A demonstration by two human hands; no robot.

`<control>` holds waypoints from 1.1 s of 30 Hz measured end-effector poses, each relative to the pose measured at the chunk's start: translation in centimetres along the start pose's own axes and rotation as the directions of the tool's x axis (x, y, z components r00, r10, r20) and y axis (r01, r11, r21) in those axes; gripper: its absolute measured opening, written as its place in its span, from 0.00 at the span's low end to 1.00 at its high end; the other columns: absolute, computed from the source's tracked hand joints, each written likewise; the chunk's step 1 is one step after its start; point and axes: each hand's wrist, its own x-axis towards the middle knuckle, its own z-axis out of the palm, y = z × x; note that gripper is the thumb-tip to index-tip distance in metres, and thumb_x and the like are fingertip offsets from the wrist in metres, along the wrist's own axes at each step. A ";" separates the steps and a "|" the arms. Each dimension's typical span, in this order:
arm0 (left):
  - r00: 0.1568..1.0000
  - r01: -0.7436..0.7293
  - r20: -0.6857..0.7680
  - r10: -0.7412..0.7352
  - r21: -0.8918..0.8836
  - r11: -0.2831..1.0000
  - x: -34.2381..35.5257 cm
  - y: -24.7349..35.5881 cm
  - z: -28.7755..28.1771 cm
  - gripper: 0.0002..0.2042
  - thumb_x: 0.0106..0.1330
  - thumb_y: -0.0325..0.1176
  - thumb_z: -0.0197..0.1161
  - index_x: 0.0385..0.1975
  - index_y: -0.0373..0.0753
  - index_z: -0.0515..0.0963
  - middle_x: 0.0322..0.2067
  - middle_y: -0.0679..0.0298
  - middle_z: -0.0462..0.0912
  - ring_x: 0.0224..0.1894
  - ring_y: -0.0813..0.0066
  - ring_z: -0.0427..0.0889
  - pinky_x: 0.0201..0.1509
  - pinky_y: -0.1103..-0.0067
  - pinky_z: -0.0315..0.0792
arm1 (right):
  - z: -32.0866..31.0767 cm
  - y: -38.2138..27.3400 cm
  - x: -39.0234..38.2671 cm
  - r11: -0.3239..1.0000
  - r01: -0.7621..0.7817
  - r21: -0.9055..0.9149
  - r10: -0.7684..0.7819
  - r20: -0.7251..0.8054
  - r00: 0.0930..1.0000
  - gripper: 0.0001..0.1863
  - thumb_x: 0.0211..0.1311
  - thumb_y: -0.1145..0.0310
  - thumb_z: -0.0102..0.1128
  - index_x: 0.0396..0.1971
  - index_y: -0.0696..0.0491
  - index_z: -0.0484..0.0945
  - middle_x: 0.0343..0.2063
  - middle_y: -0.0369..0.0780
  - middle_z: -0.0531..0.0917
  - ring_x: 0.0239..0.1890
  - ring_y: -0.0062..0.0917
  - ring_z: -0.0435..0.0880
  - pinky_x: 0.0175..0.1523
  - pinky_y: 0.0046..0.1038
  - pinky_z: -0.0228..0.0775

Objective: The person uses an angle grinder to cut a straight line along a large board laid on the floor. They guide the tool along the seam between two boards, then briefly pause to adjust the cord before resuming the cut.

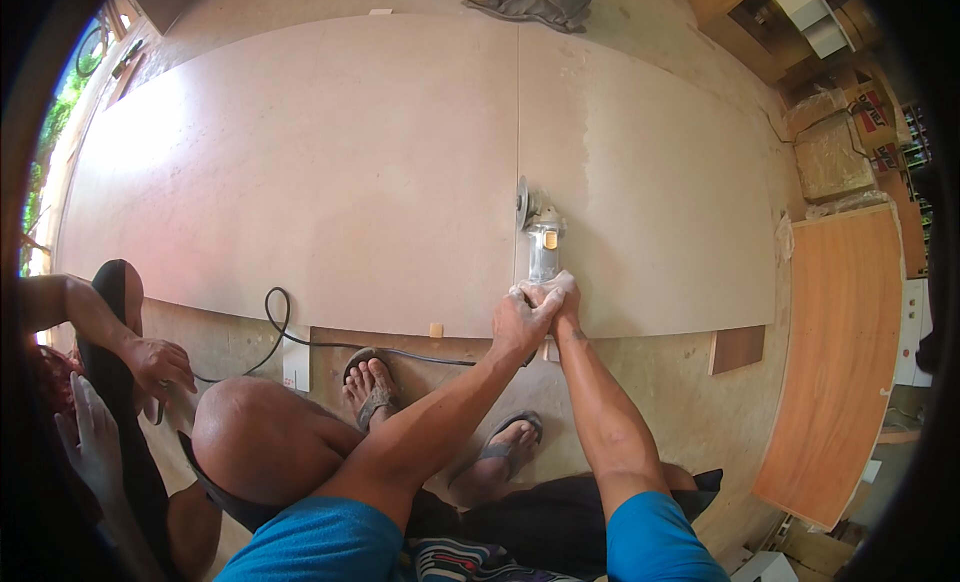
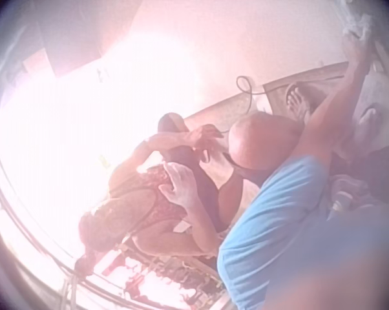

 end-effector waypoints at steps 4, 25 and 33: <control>1.000 -0.007 0.000 0.007 0.013 1.000 -0.4 -0.3 0.1 0.36 0.64 0.61 0.71 0.42 0.22 0.85 0.38 0.38 0.90 0.45 0.49 0.92 0.51 0.63 0.82 | 0.6 0.7 -0.1 0.998 0.054 -0.012 -0.055 -0.065 0.996 0.23 0.41 0.56 0.78 0.15 0.61 0.77 0.15 0.37 0.79 0.19 0.26 0.78 0.27 0.37 0.72; 1.000 -0.017 -0.013 0.017 0.017 1.000 -2.0 -1.7 0.6 0.36 0.64 0.60 0.71 0.46 0.22 0.84 0.37 0.40 0.90 0.44 0.51 0.93 0.51 0.64 0.83 | 0.0 1.3 -2.0 0.999 -0.040 0.010 0.040 0.051 0.998 0.25 0.40 0.55 0.80 0.28 0.64 0.85 0.24 0.49 0.89 0.28 0.38 0.91 0.37 0.39 0.83; 0.999 0.031 0.028 -0.032 0.037 0.999 -2.9 -1.4 0.1 0.37 0.63 0.63 0.70 0.48 0.27 0.84 0.43 0.38 0.89 0.50 0.43 0.90 0.56 0.60 0.81 | -0.7 0.5 -3.7 0.998 0.017 0.056 -0.018 0.014 1.000 0.19 0.43 0.59 0.78 0.18 0.59 0.80 0.17 0.36 0.81 0.21 0.23 0.79 0.27 0.35 0.72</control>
